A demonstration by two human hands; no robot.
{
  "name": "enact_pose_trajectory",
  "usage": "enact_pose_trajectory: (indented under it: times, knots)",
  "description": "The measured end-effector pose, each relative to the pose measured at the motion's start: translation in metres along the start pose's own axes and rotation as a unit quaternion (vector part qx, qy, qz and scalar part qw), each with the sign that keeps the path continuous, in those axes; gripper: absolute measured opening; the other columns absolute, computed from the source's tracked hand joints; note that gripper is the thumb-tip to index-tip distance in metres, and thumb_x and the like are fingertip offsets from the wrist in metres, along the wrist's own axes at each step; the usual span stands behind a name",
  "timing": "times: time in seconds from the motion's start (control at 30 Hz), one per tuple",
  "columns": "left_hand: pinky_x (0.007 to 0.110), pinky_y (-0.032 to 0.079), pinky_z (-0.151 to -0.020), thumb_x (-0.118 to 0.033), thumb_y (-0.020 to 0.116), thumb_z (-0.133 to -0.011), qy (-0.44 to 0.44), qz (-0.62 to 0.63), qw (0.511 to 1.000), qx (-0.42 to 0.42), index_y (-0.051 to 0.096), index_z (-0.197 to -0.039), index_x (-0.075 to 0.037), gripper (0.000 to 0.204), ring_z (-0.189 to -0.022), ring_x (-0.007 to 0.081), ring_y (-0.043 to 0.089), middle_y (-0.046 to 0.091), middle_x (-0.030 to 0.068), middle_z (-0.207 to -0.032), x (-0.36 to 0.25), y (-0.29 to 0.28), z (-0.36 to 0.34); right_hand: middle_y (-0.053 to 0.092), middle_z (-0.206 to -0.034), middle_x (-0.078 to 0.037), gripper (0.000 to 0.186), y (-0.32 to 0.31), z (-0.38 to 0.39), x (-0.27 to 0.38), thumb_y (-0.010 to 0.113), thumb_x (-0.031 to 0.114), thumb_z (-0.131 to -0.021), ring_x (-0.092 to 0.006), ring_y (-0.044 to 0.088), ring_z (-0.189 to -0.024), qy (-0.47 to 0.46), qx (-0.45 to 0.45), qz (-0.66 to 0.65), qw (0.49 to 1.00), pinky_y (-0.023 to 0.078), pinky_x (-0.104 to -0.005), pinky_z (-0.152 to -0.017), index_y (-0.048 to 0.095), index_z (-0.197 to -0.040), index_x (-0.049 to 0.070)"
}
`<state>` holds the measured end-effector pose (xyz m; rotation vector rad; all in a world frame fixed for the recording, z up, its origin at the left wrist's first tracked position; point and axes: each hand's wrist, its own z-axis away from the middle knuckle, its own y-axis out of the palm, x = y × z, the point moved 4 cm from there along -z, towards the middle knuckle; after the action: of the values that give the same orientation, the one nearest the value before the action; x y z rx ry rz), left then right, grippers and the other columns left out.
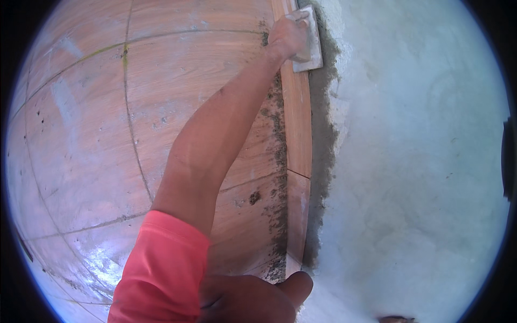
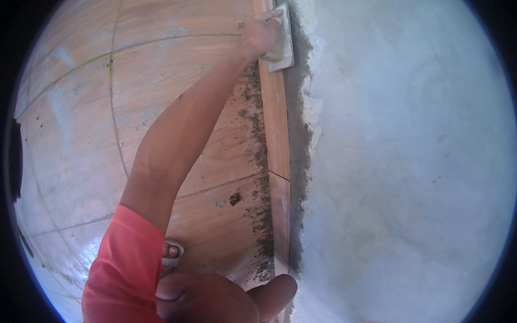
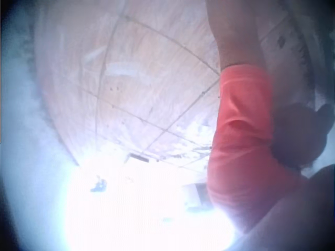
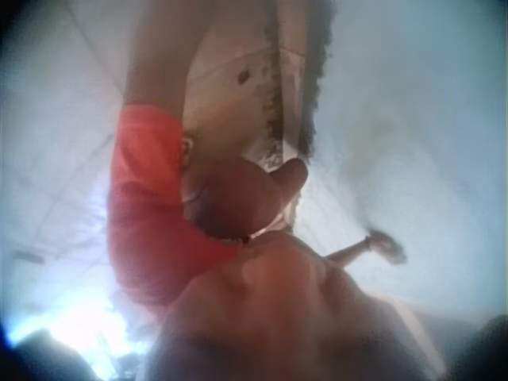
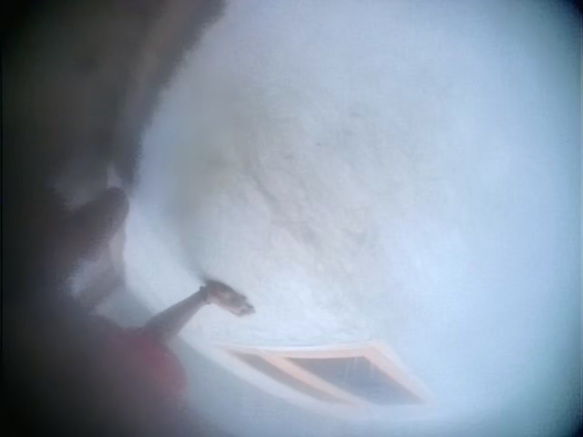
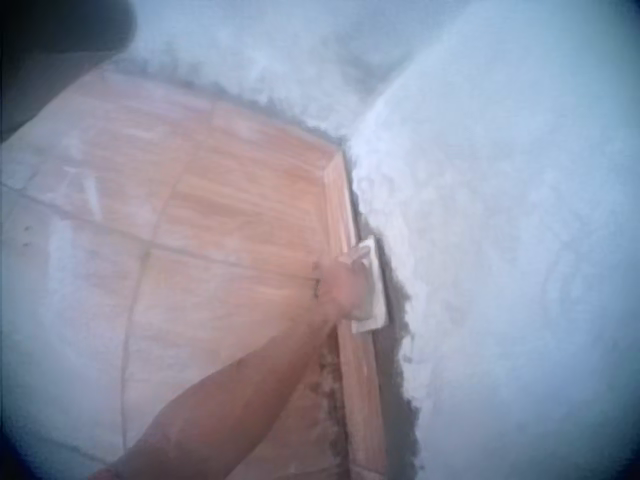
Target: The person applies grout along the base of a tiled wall using a grout float and a trowel, smoothing the surface. They then walk across the room and sweep the tiled floor with a broom.
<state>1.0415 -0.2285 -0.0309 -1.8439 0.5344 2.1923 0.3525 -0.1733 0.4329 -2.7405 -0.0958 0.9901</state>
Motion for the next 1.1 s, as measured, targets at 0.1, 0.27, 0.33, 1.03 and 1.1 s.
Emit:
enact_pose_trajectory:
  times: [0.1,0.27,0.33,1.03,1.1]
  knots:
    - [0.037,0.045,-0.087,-0.024,0.045,-0.087,0.061,0.004,0.998,0.002,0.059,-0.116,-0.022,0.032,-0.096,0.0336,0.058,0.059,0.0181,-0.106,0.005,0.007,0.011,0.016,-0.141,-0.024,0.058,0.002,0.005,-0.012,0.030,0.037,-0.095,-0.0360,0.027,-0.127,0.002,0.001,0.020,1.000,0.026,-0.0505,-0.103,0.021,-0.133,-0.006]
    - [0.037,0.045,-0.086,-0.019,0.046,-0.087,0.149,-0.019,0.988,-0.044,0.056,-0.119,-0.015,0.033,-0.095,0.0335,0.058,0.057,0.0193,-0.107,0.027,0.028,0.093,0.016,-0.141,-0.025,0.058,0.004,0.001,-0.005,0.032,0.036,-0.095,-0.0365,0.027,-0.127,0.006,0.004,0.022,1.000,0.028,-0.0513,-0.102,0.020,-0.133,-0.006]
    - [0.037,0.045,-0.088,-0.014,0.047,-0.087,0.120,-0.022,0.992,-0.030,0.052,-0.123,-0.009,0.036,-0.099,0.0323,0.057,0.057,0.0180,-0.114,0.032,0.043,0.155,0.017,-0.140,-0.026,0.057,0.001,0.002,-0.016,0.032,0.035,-0.095,-0.0378,0.026,-0.127,-0.063,-0.012,0.048,0.997,0.028,-0.0527,-0.101,0.022,-0.132,-0.006]
    - [0.038,0.044,-0.088,-0.026,0.046,-0.084,0.012,-0.062,0.997,-0.052,0.057,-0.117,-0.012,0.037,-0.100,0.0315,0.057,0.057,0.0181,-0.113,0.012,-0.005,0.076,0.016,-0.141,-0.025,0.055,0.006,0.004,-0.009,0.035,0.031,-0.095,-0.0364,0.026,-0.128,0.045,0.003,-0.019,0.999,0.030,-0.0503,-0.101,0.022,-0.134,-0.006]
    - [0.034,0.045,-0.088,-0.027,0.043,-0.085,0.009,-0.076,0.997,-0.027,0.057,-0.118,-0.014,0.038,-0.101,0.0305,0.057,0.058,0.0169,-0.114,0.017,0.010,0.072,0.016,-0.141,-0.026,0.055,0.009,-0.001,0.009,0.033,0.031,-0.096,-0.0365,0.026,-0.127,0.069,0.022,-0.006,0.997,0.028,-0.0500,-0.102,0.021,-0.134,-0.006]
